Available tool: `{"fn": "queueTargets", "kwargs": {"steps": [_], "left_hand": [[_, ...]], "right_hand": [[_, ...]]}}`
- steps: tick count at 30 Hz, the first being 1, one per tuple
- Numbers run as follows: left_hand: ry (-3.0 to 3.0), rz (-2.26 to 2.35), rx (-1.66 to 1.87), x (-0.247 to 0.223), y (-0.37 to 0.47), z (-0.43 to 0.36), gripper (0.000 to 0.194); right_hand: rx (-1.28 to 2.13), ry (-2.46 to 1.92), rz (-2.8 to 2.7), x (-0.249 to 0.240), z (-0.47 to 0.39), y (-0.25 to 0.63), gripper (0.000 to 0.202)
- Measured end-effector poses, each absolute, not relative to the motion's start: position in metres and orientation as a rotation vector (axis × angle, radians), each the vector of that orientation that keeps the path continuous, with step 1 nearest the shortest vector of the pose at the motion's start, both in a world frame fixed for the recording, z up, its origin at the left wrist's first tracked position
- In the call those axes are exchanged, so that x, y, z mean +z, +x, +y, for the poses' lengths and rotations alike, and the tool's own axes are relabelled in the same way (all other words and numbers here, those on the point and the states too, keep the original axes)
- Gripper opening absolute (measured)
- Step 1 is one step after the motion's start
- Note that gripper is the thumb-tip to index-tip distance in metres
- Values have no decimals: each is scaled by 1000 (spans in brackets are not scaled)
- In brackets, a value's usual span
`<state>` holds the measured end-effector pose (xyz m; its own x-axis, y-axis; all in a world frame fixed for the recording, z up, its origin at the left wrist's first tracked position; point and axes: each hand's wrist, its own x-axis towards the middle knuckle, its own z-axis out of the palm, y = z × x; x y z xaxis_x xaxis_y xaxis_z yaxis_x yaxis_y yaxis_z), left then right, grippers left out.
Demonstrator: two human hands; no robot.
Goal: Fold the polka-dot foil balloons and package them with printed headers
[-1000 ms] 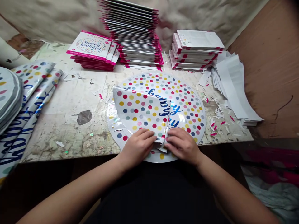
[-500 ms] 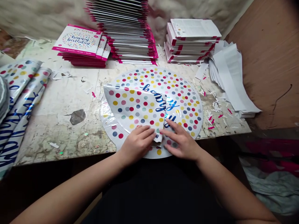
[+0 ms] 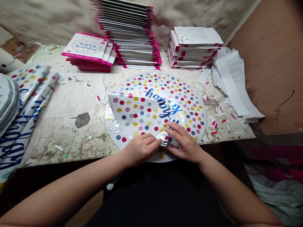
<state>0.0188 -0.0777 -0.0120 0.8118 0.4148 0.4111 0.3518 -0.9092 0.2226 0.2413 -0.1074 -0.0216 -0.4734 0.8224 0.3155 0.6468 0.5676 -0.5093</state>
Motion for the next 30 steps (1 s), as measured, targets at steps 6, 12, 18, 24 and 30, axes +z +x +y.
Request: {"fn": "queueTargets", "kwargs": {"steps": [6,12,18,24,30], "left_hand": [[2671,514,557,9,31,-53,22],[2841,722,78,0,40,19,48],[2844,775,-40,-23,38,30,57],[2867,777,193,-4,27,18,48],[1965,1817,1259,35,-72,7,29]], "right_hand": [[248,-865,-2359,-27,-90,248,29],[603,-910,-2343,-33,-76,265,31],[784,-909,-2337,-21,-61,276,32],[554,-782,-2422,-21,-62,271,33],[569,-848,-2404,-30,-69,271,32]]}}
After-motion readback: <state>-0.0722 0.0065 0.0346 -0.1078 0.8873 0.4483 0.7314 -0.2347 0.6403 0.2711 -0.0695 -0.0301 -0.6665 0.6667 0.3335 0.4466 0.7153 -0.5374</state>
